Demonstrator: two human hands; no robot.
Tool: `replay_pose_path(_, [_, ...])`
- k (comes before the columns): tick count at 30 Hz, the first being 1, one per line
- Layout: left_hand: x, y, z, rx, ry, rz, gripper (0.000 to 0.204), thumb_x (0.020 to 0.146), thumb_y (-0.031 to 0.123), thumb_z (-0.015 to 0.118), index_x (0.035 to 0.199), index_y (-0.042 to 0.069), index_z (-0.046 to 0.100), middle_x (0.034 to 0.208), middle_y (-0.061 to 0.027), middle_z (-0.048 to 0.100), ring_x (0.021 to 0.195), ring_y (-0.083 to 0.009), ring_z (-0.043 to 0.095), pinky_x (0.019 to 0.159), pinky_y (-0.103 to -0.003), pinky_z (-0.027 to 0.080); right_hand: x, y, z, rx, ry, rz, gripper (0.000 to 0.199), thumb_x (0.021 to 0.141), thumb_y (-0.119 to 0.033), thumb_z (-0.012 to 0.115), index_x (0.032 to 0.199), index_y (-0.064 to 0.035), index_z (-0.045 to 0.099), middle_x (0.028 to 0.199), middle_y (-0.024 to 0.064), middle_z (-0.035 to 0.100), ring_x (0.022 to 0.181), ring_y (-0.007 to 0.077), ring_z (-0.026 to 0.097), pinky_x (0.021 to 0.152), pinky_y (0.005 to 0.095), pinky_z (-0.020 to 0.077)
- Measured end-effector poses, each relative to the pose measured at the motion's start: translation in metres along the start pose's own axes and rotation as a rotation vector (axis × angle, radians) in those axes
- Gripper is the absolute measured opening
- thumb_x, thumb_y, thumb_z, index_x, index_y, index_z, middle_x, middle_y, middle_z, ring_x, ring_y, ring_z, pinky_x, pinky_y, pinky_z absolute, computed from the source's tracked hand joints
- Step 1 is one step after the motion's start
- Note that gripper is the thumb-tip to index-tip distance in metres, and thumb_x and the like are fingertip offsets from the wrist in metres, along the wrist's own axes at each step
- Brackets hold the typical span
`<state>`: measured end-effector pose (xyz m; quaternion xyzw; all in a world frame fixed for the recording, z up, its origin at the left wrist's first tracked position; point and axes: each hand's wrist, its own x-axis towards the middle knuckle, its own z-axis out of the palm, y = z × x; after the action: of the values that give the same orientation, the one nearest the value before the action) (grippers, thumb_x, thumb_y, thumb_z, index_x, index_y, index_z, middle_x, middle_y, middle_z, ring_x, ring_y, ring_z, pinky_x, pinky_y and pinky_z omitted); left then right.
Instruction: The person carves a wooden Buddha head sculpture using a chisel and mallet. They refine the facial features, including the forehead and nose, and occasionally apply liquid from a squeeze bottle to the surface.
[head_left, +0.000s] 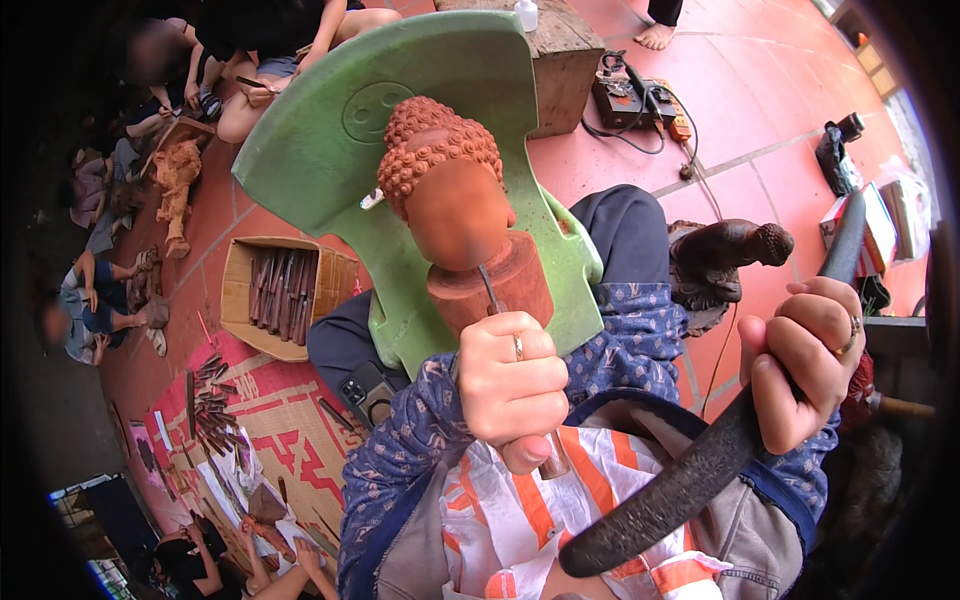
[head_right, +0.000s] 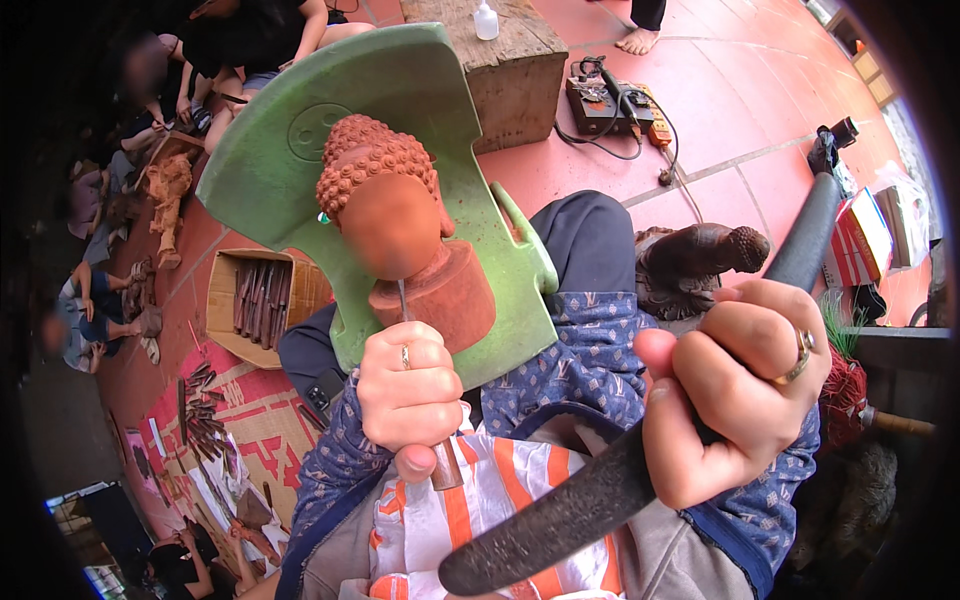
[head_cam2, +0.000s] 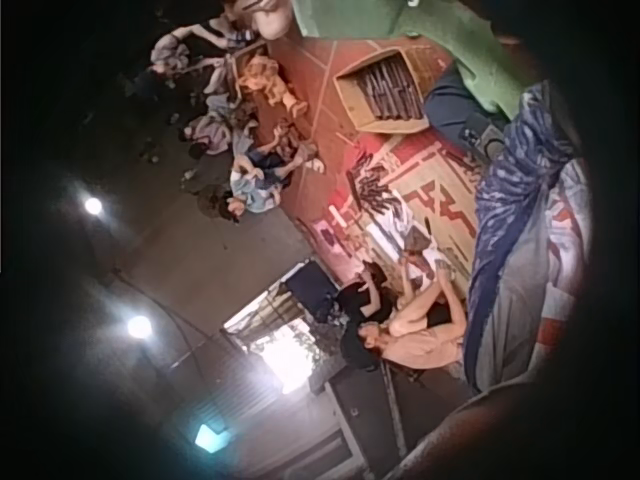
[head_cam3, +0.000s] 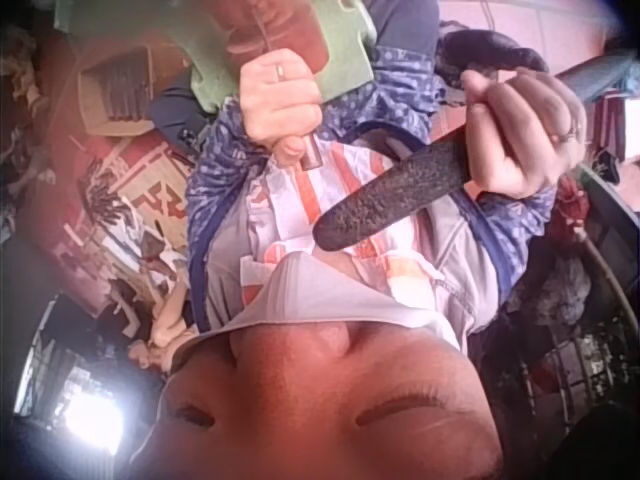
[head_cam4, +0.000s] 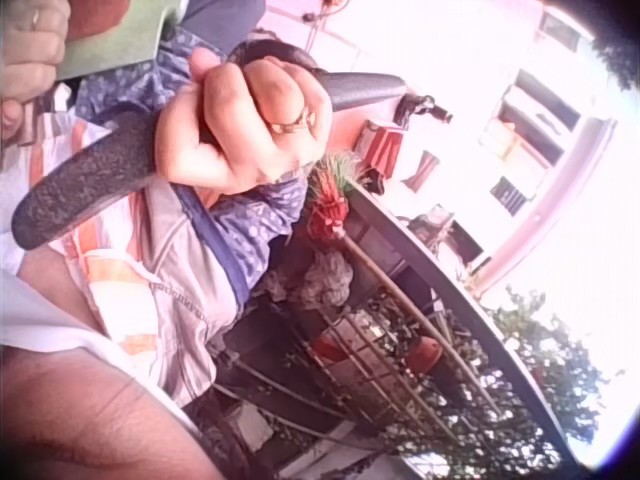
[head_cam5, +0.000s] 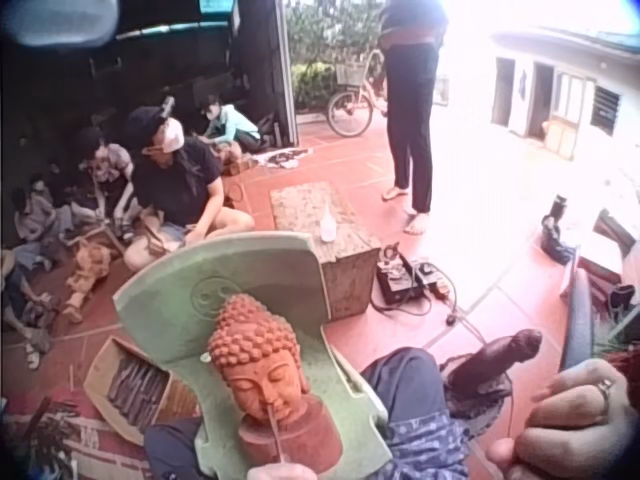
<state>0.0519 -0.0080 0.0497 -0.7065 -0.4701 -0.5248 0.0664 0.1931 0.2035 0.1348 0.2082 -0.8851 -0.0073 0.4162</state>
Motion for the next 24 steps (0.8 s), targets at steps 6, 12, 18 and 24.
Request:
replay_pose_path(6, [0.001, 0.002, -0.001, 0.004, 0.018, -0.023, 0.048, 0.093, 0.033, 0.034, 0.059, 0.004, 0.052, 0.056, -0.0038, 0.047, 0.046, -0.0185, 0.046, 0.046, -0.033, 0.034, 0.007, -0.002, -0.006, -0.064, -0.008, 0.032, 0.039, 0.058, -0.001, 0.077, 0.083, -0.0175, 0.051, 0.066, 0.0009, 0.051, 0.06, 0.0191, 0.05, 0.055, 0.0349, 0.0483])
replay_pose_path(12, [0.004, 0.0, -0.001, -0.001, 0.037, -0.06, 0.048, 0.093, 0.034, 0.034, 0.058, 0.005, 0.051, 0.056, -0.0042, 0.047, 0.047, -0.0192, 0.046, 0.046, -0.033, 0.035, 0.01, 0.002, -0.008, -0.042, -0.013, 0.088, 0.041, 0.053, -0.001, 0.076, 0.083, -0.0147, 0.053, 0.069, 0.0032, 0.055, 0.06, 0.0206, 0.051, 0.054, 0.0357, 0.0468])
replay_pose_path(18, [0.004, -0.001, 0.0, 0.001, 0.02, -0.064, 0.049, 0.094, 0.035, 0.034, 0.058, 0.005, 0.05, 0.056, -0.0044, 0.046, 0.046, -0.0195, 0.046, 0.046, -0.034, 0.035, 0.005, 0.007, -0.004, -0.008, 0.021, 0.033, 0.039, 0.055, -0.001, 0.077, 0.083, -0.0144, 0.053, 0.066, 0.003, 0.051, 0.058, 0.0202, 0.049, 0.052, 0.0346, 0.0456])
replay_pose_path(24, [0.008, -0.001, 0.007, 0.009, 0.155, -0.069, 0.046, 0.092, 0.033, 0.036, 0.052, 0.01, 0.038, 0.054, -0.0012, 0.036, 0.042, -0.0167, 0.037, 0.043, -0.031, 0.029, 0.001, 0.001, 0.0, 0.026, 0.059, 0.104, 0.039, 0.056, -0.001, 0.076, 0.083, -0.0155, 0.053, 0.066, 0.0023, 0.051, 0.058, 0.0197, 0.048, 0.053, 0.0334, 0.0454])
